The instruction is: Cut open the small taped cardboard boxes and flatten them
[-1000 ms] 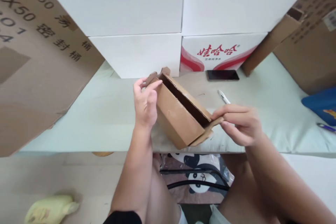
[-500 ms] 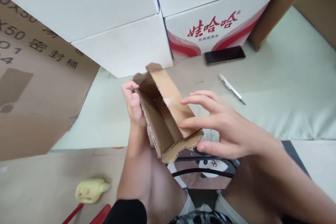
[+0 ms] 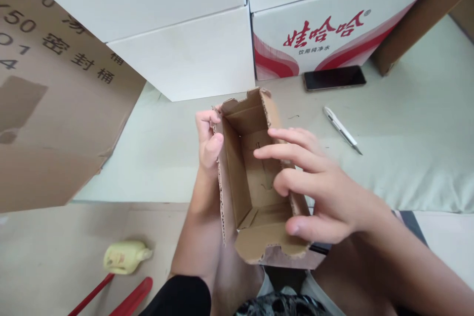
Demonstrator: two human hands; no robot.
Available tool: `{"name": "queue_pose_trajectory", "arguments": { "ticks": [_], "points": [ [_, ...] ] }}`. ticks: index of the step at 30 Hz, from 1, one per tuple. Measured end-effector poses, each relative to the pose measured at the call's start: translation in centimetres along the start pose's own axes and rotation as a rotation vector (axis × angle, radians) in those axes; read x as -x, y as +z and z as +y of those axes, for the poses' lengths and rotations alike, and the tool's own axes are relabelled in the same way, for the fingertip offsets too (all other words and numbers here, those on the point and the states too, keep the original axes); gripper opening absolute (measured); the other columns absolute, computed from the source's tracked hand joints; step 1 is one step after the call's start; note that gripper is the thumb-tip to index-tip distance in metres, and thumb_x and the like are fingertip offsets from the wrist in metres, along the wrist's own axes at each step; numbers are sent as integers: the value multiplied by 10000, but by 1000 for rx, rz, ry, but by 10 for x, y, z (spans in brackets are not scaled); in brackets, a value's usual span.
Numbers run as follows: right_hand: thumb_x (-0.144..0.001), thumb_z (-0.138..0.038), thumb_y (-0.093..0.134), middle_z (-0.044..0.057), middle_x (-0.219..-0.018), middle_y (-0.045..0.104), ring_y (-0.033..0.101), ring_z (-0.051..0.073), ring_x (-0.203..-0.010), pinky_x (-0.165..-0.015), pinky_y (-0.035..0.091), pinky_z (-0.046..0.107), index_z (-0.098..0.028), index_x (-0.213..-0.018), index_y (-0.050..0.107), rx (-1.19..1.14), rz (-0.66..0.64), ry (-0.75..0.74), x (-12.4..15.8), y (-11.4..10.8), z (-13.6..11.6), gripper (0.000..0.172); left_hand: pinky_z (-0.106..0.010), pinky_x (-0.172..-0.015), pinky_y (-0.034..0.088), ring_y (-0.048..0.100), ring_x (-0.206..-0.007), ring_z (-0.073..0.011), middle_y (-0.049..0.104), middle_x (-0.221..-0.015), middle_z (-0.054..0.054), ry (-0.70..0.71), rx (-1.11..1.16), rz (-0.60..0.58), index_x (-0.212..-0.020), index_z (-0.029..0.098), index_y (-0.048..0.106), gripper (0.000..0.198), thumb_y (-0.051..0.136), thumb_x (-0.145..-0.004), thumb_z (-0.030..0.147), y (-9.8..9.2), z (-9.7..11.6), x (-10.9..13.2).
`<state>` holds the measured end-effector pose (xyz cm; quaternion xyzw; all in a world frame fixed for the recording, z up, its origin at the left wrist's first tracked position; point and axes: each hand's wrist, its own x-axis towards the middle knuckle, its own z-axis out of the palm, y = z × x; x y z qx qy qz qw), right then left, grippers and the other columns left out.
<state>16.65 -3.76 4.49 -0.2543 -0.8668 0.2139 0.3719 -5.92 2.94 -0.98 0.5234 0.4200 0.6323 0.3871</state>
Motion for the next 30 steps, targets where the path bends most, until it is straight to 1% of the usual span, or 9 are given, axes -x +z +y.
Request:
{"name": "queue_pose_trajectory", "arguments": {
  "ticks": [2,5,8,11,13,14,18,24,30],
  "points": [
    [-950,-485,520,43,-1142,741,569,302,-1350,-1170,388,509,-259,-743,492,-12,20,-10,0,-6,2,308,-467,-993,492,617,-1096,-287,595,-1099,-50,29,117,-63,-888,292,506,538,770,-690,717,1,1,0],
    [-872,-290,541,11,-844,706,651,276,-1200,-1102,428,492,-258,-704,459,-2,18,9,3,-20,5,189,-444,-1043,459,594,-1146,-270,604,-1145,-39,59,164,-111,-907,292,539,474,798,-719,642,-2,0,-1],
    [-864,-246,509,19,-814,667,640,280,-1215,-1088,426,498,-252,-716,519,29,-49,59,7,-33,-1,148,-413,-1024,453,581,-1160,-262,614,-1153,-33,87,152,-153,-924,286,558,483,800,-722,651,-6,-6,-4],
    [-975,-592,424,57,-1074,694,500,321,-1427,-1200,300,551,-248,-761,550,63,-181,139,12,-42,-14,424,-400,-994,459,590,-1123,-247,618,-1163,-29,121,166,-181,-955,290,576,432,773,-767,626,-8,-12,-6],
    [-872,-840,418,67,-1227,672,384,352,-1522,-1261,190,573,-255,-790,551,109,-247,169,16,-45,-24,606,-396,-985,464,592,-1112,-249,614,-1144,-29,124,155,-174,-944,290,575,427,777,-766,622,-6,-13,-6],
    [-826,-865,478,63,-1255,667,352,359,-1543,-1278,154,575,-259,-795,547,143,-265,176,18,-45,-27,611,-397,-979,469,593,-1107,-252,612,-1131,-30,119,149,-166,-935,290,571,435,781,-758,629,-6,-13,-6],
    [-903,-541,653,33,-1145,709,420,333,-1513,-1293,144,574,-259,-755,517,284,-234,203,22,-43,-31,346,-412,-960,495,610,-1058,-250,605,-1091,-31,96,162,-170,-938,300,547,462,777,-747,652,-1,-9,-4],
    [-980,-286,556,12,-971,732,544,316,-1417,-1173,370,587,-256,-861,570,365,-120,220,13,-28,-35,124,-425,-1017,486,632,-1092,-229,617,-1083,7,111,190,-159,-1105,398,504,467,757,-784,622,5,-10,0],
    [-986,-152,531,44,-1180,728,451,315,-1499,-1136,454,532,-233,-1046,614,355,-111,177,7,-2,-38,131,-426,-1057,458,605,-1116,-220,593,-1041,-3,139,123,-156,-1241,405,475,564,732,-798,642,8,-13,1]
  ]
}}
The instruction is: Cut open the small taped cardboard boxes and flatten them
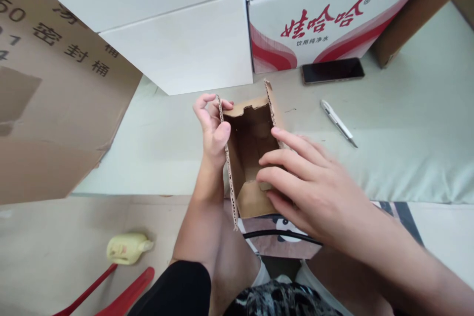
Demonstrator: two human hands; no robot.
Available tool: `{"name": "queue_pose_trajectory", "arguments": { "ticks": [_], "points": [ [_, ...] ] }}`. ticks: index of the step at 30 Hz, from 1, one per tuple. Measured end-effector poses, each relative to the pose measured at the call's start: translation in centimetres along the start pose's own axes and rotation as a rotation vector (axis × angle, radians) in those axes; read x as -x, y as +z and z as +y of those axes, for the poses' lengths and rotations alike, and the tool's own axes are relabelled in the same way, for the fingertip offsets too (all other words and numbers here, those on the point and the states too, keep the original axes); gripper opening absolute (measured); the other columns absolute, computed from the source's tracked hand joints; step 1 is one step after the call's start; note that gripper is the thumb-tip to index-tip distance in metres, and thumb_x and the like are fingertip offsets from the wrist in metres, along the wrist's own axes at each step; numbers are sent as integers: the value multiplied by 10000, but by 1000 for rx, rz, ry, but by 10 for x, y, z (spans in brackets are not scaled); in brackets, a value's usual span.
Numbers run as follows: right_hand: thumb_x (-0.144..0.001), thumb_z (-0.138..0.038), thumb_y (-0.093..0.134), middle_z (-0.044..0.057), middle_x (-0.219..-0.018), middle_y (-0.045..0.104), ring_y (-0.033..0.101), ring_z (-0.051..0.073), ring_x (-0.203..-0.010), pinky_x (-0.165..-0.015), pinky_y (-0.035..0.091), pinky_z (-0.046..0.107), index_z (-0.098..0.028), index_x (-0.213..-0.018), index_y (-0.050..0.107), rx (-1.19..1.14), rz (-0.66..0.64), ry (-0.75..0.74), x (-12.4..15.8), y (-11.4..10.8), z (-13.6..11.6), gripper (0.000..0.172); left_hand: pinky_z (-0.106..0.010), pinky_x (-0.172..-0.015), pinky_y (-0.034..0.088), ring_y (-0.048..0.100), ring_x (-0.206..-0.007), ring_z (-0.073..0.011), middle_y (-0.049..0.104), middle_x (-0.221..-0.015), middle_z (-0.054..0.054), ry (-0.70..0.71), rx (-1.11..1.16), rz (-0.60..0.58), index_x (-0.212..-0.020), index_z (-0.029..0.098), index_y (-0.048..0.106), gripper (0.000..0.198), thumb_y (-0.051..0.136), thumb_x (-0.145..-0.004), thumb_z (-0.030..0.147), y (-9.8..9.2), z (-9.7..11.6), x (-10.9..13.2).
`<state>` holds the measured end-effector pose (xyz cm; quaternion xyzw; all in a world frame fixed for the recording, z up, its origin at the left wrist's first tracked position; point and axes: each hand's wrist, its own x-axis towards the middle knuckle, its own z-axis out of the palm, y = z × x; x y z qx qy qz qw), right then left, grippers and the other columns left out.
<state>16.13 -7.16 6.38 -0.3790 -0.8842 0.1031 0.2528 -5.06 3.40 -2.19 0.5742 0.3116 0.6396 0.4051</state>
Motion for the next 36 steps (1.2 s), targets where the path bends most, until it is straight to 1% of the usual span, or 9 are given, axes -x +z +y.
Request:
{"name": "queue_pose_trajectory", "arguments": {
  "ticks": [6,12,15,20,25,28,32,34,36],
  "points": [
    [-975,-159,547,72,-1221,713,422,338,-1513,-1135,469,526,-203,-1048,636,-13,3,-23,-1,7,0,123,-414,-995,459,593,-1032,-218,592,-1011,-17,6,-111,-1,-1197,352,509,606,736,-759,704,-2,-3,-4],
    [-970,-121,545,82,-1212,724,457,349,-1490,-1084,507,503,-200,-972,685,2,41,-44,3,-4,5,160,-422,-951,451,607,-972,-220,613,-967,-17,54,-149,-6,-1183,318,504,605,720,-769,702,-6,-6,-8],
    [-957,-91,543,80,-1261,719,490,355,-1466,-1042,533,491,-213,-905,714,45,59,-8,8,-12,11,216,-445,-972,446,625,-962,-227,609,-926,-4,71,-132,-12,-1180,318,473,607,719,-761,681,-9,-6,-9],
    [-970,-209,590,78,-1274,727,632,353,-1301,-956,571,506,-210,-848,732,170,33,73,13,-19,12,187,-471,-1010,441,631,-1001,-238,580,-919,3,55,-153,12,-1177,329,446,634,710,-740,705,-9,-6,-10],
    [-955,-196,605,58,-1335,712,630,341,-1295,-984,556,512,-233,-818,782,245,4,118,12,-20,1,227,-474,-1027,447,600,-921,-234,543,-873,-3,102,-226,-18,-1190,341,453,609,588,-802,791,-4,-3,-6],
    [-986,-253,554,75,-1335,716,657,334,-1246,-972,567,525,-224,-756,789,206,-26,111,10,-21,-2,330,-450,-933,478,591,-884,-243,511,-863,-17,28,-266,-47,-1271,372,460,633,435,-853,847,-4,0,-2],
    [-992,-274,537,70,-1315,727,664,340,-1225,-929,600,515,-213,-687,765,158,-33,109,7,-19,-3,385,-398,-817,479,563,-797,-217,502,-871,-14,-24,-324,-66,-1315,391,461,646,541,-838,820,-6,2,0],
    [-990,-264,540,61,-1330,720,642,364,-1258,-945,602,527,-207,-732,760,138,-44,96,5,-15,-4,344,-384,-818,482,565,-797,-205,509,-884,-9,-32,-348,-80,-1318,386,462,639,618,-834,773,-7,2,-1],
    [-984,-263,550,50,-1420,669,558,417,-1366,-1015,573,587,-212,-954,768,88,-101,56,6,-8,-4,225,-376,-822,494,576,-804,-197,518,-895,-7,-40,-355,-88,-1321,379,464,625,648,-843,738,-7,1,-1]
  ]
}}
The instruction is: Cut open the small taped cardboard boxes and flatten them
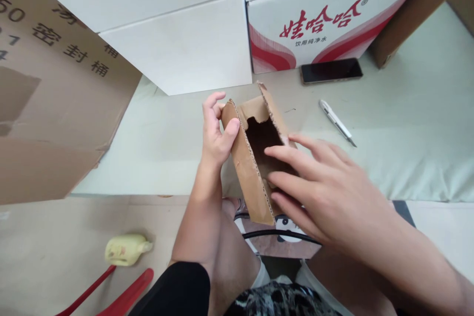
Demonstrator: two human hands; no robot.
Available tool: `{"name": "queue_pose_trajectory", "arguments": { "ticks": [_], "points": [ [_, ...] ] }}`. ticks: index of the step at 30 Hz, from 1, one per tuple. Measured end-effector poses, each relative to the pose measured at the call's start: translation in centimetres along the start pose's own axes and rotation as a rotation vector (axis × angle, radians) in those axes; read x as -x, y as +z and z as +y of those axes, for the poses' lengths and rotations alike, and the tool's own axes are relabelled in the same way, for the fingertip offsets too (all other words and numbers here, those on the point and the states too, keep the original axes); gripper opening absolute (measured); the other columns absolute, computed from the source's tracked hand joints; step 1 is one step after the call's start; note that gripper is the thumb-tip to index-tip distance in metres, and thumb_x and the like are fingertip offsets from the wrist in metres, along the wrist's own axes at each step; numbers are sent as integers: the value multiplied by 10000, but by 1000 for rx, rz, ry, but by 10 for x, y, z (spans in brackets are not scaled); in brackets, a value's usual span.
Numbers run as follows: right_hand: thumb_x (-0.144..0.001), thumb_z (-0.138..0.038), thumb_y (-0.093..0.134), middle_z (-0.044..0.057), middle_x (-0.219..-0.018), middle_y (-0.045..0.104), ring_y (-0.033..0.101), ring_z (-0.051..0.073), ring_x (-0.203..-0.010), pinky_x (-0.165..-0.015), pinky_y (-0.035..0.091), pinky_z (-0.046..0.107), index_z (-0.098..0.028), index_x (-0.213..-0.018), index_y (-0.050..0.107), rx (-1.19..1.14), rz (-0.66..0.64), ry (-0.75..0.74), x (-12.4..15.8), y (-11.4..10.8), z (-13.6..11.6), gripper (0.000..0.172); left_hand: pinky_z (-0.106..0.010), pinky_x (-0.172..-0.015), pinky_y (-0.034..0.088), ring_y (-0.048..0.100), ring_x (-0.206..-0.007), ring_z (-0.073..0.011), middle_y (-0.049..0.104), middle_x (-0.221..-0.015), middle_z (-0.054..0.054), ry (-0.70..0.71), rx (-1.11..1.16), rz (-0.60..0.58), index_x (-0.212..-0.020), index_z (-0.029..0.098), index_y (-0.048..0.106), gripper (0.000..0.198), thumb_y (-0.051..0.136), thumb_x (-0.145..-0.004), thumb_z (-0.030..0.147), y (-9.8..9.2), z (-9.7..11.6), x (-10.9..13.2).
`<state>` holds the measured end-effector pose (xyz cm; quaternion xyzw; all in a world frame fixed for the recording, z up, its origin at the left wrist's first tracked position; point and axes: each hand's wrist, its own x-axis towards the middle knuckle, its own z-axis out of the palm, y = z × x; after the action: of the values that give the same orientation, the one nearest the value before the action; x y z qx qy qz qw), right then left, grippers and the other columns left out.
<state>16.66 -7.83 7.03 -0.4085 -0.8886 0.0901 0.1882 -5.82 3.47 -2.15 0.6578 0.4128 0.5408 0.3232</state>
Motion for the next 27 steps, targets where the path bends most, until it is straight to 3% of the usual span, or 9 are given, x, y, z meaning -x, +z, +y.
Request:
{"name": "queue_pose_trajectory", "arguments": {
  "ticks": [2,4,9,12,15,20,24,27],
  "points": [
    [-974,-265,564,61,-1554,561,394,467,-1498,-1086,516,657,-207,-1254,672,-64,-67,-40,1,6,1,306,-366,-816,504,586,-809,-191,526,-903,-5,-6,6,7,-1322,376,462,612,650,-854,724,0,-1,0],
    [-972,-264,561,101,-1643,449,282,459,-1562,-1126,482,678,-174,-1414,530,-119,-94,-55,4,10,3,453,-357,-810,510,595,-819,-188,536,-917,-6,-11,8,20,-1321,375,454,604,654,-861,712,1,-2,0],
    [-977,-327,556,255,-1648,380,417,360,-1524,-1136,499,622,-82,-1529,351,-110,-48,-42,10,5,15,637,-374,-890,512,622,-952,-210,591,-1078,-36,18,1,-2,-1325,354,447,667,709,-820,703,3,-4,-1],
    [-936,-356,611,248,-1638,398,373,361,-1547,-1155,479,622,-63,-1586,294,-64,-152,-59,9,4,18,781,-398,-967,507,623,-1074,-237,611,-1199,-61,-17,-4,-22,-1322,338,487,695,757,-783,684,2,-3,-3],
    [-858,-416,729,278,-1649,358,297,396,-1571,-1176,462,596,-56,-1588,312,-67,-191,-75,7,9,14,915,-410,-1011,508,623,-1150,-262,633,-1230,-80,-89,-5,-52,-1228,288,615,596,777,-781,649,1,-1,-5],
    [-835,-304,782,304,-1613,405,329,512,-1515,-1097,478,672,-269,-1429,540,16,-150,-16,1,21,-11,643,-474,-1107,474,618,-1218,-310,669,-1176,-93,-136,-28,-34,-1082,248,750,517,813,-746,635,0,3,-7],
    [-868,-324,750,334,-1588,419,370,572,-1468,-1027,488,727,-298,-1406,561,82,-110,49,-1,27,-25,571,-496,-1115,468,635,-1191,-307,685,-1172,-87,-152,-28,-15,-1063,267,774,458,804,-771,618,2,9,-6],
    [-883,-343,737,292,-1599,429,384,589,-1454,-1002,494,741,-354,-1412,563,72,-106,54,-1,26,-23,557,-490,-1123,470,647,-1185,-298,695,-1177,-86,-165,-63,1,-1075,262,777,405,789,-810,568,4,16,-5]
  ]
}}
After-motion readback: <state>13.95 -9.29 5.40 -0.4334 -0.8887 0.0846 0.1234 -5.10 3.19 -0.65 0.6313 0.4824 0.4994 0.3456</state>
